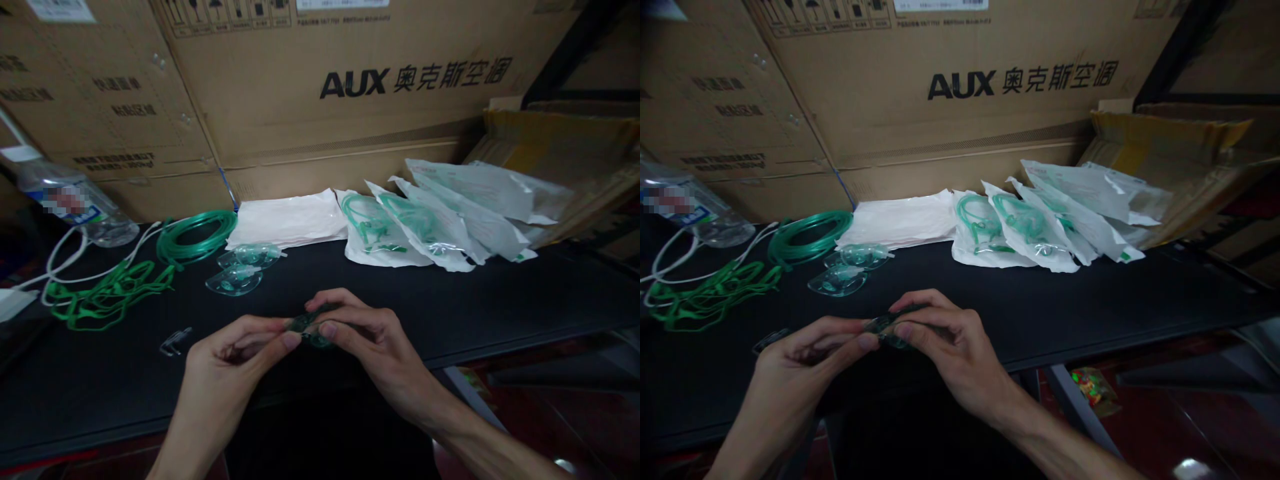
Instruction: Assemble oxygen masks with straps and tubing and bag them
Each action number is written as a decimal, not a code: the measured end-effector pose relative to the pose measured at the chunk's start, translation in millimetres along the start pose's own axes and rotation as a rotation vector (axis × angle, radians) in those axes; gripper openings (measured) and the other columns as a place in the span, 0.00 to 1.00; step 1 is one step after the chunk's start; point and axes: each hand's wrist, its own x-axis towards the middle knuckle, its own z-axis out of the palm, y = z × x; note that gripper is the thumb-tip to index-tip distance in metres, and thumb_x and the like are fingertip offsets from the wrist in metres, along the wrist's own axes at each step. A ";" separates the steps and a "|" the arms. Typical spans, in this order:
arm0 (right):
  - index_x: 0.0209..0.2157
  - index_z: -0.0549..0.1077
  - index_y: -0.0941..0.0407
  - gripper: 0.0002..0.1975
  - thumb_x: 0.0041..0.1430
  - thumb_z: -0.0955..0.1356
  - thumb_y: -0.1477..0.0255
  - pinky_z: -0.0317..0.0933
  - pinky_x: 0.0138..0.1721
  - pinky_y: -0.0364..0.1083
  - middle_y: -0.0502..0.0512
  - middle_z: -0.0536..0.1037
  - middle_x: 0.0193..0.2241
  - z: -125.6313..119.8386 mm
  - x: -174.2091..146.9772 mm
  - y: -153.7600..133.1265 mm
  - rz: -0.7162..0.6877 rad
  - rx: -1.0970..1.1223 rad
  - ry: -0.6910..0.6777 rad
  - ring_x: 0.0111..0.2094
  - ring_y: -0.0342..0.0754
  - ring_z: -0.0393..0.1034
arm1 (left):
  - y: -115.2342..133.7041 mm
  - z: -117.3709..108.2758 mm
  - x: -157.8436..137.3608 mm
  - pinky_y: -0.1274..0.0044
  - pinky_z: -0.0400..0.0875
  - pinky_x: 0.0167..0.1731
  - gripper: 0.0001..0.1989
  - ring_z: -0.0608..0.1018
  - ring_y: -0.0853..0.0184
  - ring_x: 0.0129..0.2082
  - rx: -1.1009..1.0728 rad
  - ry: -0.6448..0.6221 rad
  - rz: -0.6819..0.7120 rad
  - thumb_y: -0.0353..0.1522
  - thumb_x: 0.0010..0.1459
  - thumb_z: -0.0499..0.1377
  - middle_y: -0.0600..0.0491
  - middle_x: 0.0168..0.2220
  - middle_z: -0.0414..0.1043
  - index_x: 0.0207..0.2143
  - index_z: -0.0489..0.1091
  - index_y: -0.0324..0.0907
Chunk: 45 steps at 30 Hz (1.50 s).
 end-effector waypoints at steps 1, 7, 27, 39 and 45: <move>0.37 0.86 0.50 0.07 0.66 0.72 0.71 0.64 0.53 0.44 0.53 0.78 0.46 -0.7 0.5 -0.6 0.017 0.009 -0.011 0.51 0.46 0.72 | -0.6 -1.5 0.3 0.85 0.78 0.33 0.09 0.85 0.69 0.30 0.013 -0.024 0.030 0.34 0.51 0.73 0.57 0.30 0.84 0.38 0.83 0.49; 0.33 0.85 0.54 0.09 0.64 0.73 0.66 0.63 0.50 0.45 0.53 0.79 0.46 -3.6 2.7 -2.9 0.134 0.045 -0.057 0.49 0.47 0.73 | -1.3 -12.4 4.3 0.79 0.77 0.46 0.13 0.82 0.64 0.45 0.282 -0.131 0.466 0.31 0.57 0.69 0.56 0.44 0.81 0.43 0.82 0.57; 0.43 0.79 0.60 0.18 0.63 0.74 0.58 0.71 0.41 0.45 0.59 0.82 0.40 -16.3 -9.2 -6.5 0.235 0.209 -0.094 0.40 0.50 0.81 | 5.0 6.6 8.4 0.76 0.72 0.42 0.16 0.76 0.64 0.36 -0.348 -0.098 -0.009 0.44 0.54 0.71 0.51 0.33 0.76 0.31 0.80 0.39; 0.58 0.74 0.55 0.29 0.58 0.78 0.62 0.69 0.53 0.51 0.55 0.83 0.42 -14.1 -7.4 1.1 0.248 0.273 0.023 0.41 0.48 0.80 | 14.9 10.0 -9.9 0.75 0.72 0.46 0.15 0.79 0.60 0.43 -0.026 -0.268 0.084 0.44 0.60 0.66 0.49 0.40 0.79 0.42 0.81 0.43; 0.50 0.77 0.57 0.21 0.61 0.75 0.59 0.72 0.48 0.51 0.57 0.85 0.42 1.0 1.5 0.6 0.300 0.335 -0.076 0.41 0.51 0.82 | 11.4 17.0 -5.7 0.73 0.76 0.45 0.08 0.81 0.60 0.41 0.245 -0.176 0.361 0.38 0.59 0.68 0.50 0.39 0.79 0.40 0.82 0.47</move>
